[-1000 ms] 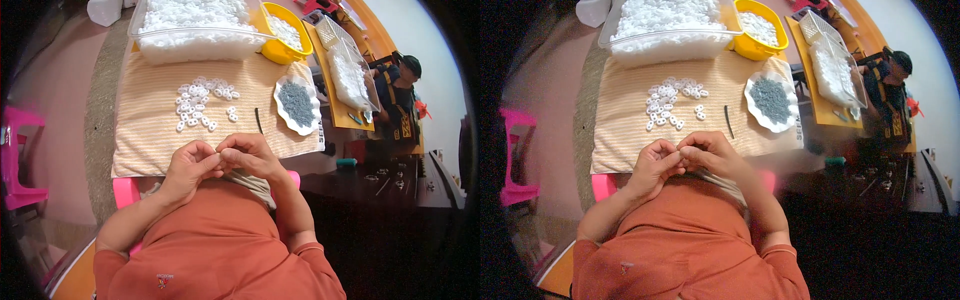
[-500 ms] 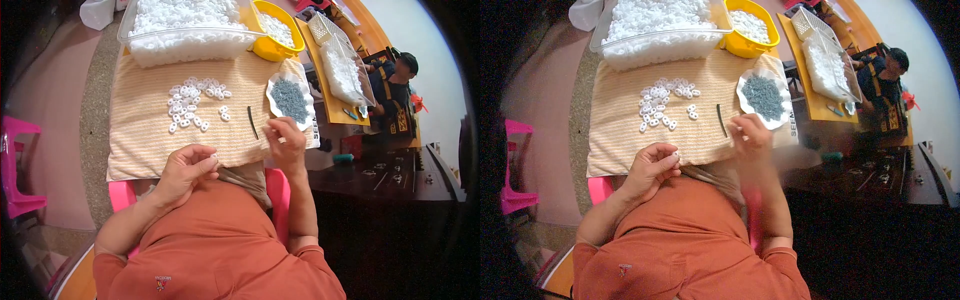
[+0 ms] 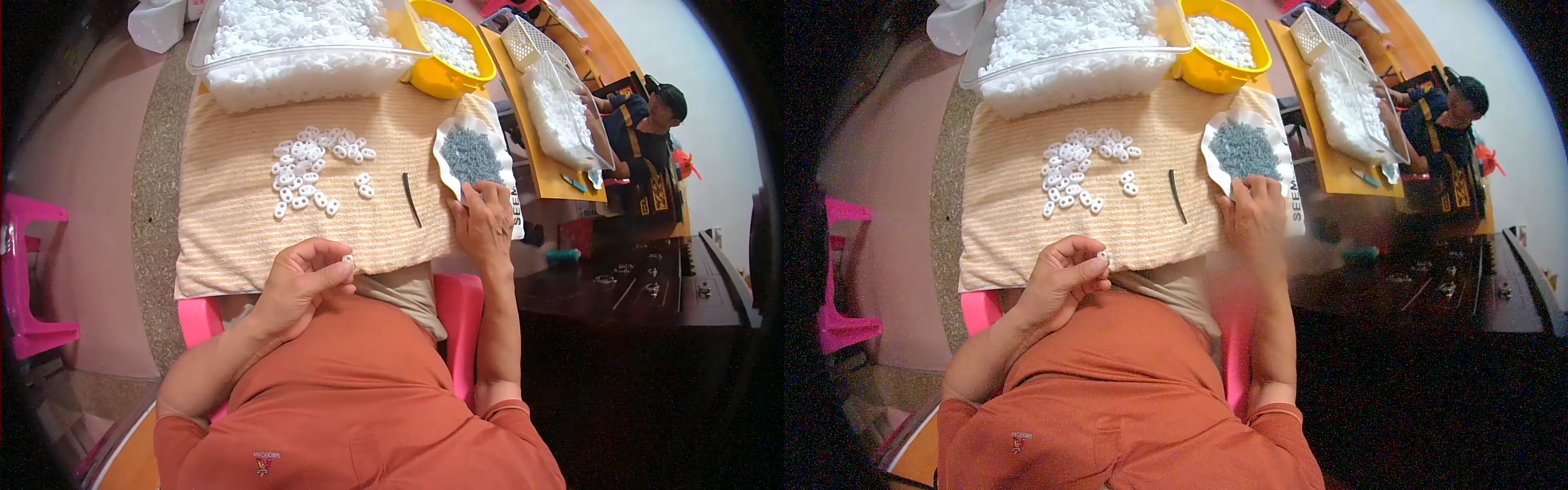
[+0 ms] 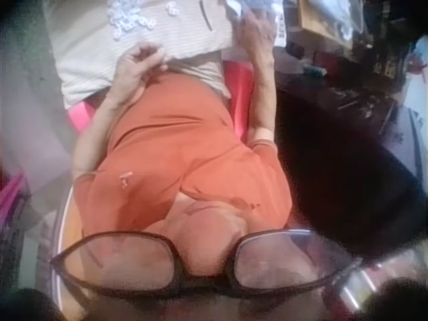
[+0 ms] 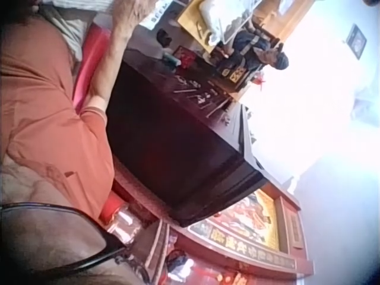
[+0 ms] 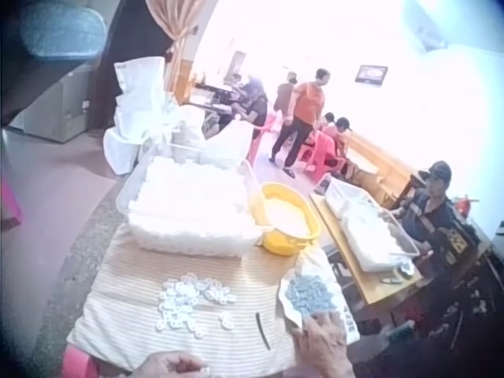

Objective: Assembling small white plastic components by hand at a manufacturing workstation.

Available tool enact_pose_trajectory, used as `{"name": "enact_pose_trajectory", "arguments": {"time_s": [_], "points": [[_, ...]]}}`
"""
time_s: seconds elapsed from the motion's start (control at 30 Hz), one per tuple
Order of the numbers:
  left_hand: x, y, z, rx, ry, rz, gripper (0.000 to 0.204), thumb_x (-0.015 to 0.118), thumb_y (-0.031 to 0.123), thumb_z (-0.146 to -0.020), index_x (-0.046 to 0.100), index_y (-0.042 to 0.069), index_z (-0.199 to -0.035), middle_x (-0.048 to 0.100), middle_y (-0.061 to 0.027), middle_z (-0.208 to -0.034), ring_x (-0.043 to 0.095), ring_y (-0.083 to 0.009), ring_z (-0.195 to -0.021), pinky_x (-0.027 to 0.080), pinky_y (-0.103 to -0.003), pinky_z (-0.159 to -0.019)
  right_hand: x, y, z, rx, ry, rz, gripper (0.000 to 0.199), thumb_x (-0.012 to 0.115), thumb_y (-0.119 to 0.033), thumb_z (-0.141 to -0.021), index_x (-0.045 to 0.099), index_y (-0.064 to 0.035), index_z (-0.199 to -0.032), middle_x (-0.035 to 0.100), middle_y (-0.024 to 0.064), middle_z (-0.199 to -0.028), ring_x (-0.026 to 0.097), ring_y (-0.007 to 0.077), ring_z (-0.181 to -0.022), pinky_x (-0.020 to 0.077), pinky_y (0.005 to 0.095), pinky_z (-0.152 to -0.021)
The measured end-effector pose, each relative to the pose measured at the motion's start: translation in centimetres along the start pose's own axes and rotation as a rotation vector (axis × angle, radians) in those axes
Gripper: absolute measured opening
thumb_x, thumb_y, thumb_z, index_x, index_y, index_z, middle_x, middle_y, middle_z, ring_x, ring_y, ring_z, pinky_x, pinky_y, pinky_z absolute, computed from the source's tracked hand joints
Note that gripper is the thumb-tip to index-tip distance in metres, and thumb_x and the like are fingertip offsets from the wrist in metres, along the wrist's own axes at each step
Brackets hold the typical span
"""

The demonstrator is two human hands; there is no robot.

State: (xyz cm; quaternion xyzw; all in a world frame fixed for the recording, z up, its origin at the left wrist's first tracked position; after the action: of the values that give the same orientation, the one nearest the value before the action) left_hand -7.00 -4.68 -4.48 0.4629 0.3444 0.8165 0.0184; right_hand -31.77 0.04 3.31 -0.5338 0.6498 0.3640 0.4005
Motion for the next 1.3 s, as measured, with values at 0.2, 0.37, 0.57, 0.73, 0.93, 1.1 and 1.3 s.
{"name": "enact_pose_trajectory", "arguments": {"time_s": [0.2,0.37,0.57,0.73,0.93,1.1,1.3], "points": [[0.0,0.1,-0.1,0.007,-0.007,0.002,0.018,0.066,0.001,-0.085,0.062,0.001,-0.102,0.065,-0.0051,-0.087,0.061,-0.0111,-0.075,0.054,-0.026,-0.069,0.3,0.2,0.5,-0.002,0.036,-0.023,0.027,0.069,-0.017,-0.079,0.064,-0.0024,-0.101,0.058,0.0127,-0.097,0.052,0.0326,-0.093,0.0442,0.0414,-0.078],[0.0,0.0,-0.1,-0.002,-0.013,0.005,0.018,0.067,0.002,-0.085,0.062,0.002,-0.102,0.065,-0.0049,-0.087,0.062,-0.0112,-0.075,0.054,-0.026,-0.069,0.0,-0.1,0.8,0.005,0.091,-0.057,0.023,0.068,-0.013,-0.079,0.064,-0.0015,-0.099,0.058,0.0126,-0.096,0.052,0.0329,-0.093,0.0434,0.0412,-0.079],[0.0,0.1,-0.2,-0.01,0.002,0.004,0.018,0.067,0.003,-0.084,0.062,0.002,-0.101,0.064,-0.0044,-0.086,0.061,-0.0104,-0.074,0.054,-0.025,-0.068,-0.3,-0.1,1.3,0.012,0.189,-0.114,0.017,0.068,-0.006,-0.078,0.065,-0.0004,-0.094,0.057,0.0114,-0.091,0.052,0.0315,-0.091,0.0429,0.0403,-0.079],[0.0,0.1,-0.2,-0.006,0.01,-0.004,0.017,0.067,0.003,-0.085,0.062,0.002,-0.101,0.064,-0.004,-0.086,0.061,-0.0102,-0.075,0.054,-0.025,-0.068,0.0,0.2,1.7,0.026,0.209,-0.159,0.014,0.067,-0.003,-0.077,0.065,-0.0002,-0.091,0.057,0.011,-0.09,0.053,0.0307,-0.09,0.0433,0.0399,-0.078],[-0.2,0.2,0.0,-0.017,0.016,-0.014,0.017,0.066,0.002,-0.085,0.061,0.003,-0.102,0.064,-0.0037,-0.087,0.061,-0.0105,-0.076,0.054,-0.025,-0.068,-0.6,-1.0,1.9,-0.055,0.246,-0.092,0.009,0.066,-0.002,-0.078,0.064,-0.0005,-0.087,0.057,0.0113,-0.088,0.055,0.0313,-0.089,0.0461,0.0424,-0.084],[-0.4,0.2,0.1,-0.008,0.038,-0.023,0.013,0.064,0.003,-0.087,0.061,0.005,-0.099,0.062,-0.0034,-0.085,0.061,-0.0105,-0.075,0.056,-0.025,-0.067,-1.7,-2.5,1.9,-0.058,0.303,-0.154,0.009,0.064,0.0,-0.079,0.063,0.0001,-0.087,0.058,0.0122,-0.085,0.056,0.0321,-0.085,0.0474,0.0461,-0.087],[-0.5,-0.1,-0.2,-0.006,0.025,0.009,0.013,0.064,0.001,-0.086,0.062,0.003,-0.099,0.064,-0.0049,-0.087,0.063,-0.0115,-0.077,0.057,-0.025,-0.07,-3.4,-7.3,1.6,0.012,0.238,-0.549,0.012,0.066,0.005,-0.078,0.063,0.0017,-0.089,0.061,0.0133,-0.091,0.06,0.0274,-0.086,0.0485,0.0361,-0.084]]}}
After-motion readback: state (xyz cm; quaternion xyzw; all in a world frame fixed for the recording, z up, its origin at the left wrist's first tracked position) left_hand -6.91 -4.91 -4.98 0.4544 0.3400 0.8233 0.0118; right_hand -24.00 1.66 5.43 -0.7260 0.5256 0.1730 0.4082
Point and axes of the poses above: each hand's wrist, its own z-axis away from the middle knuckle, its own x-axis out of the palm, y = z × x, the point moved 8 cm from there along -z, towards the middle knuckle
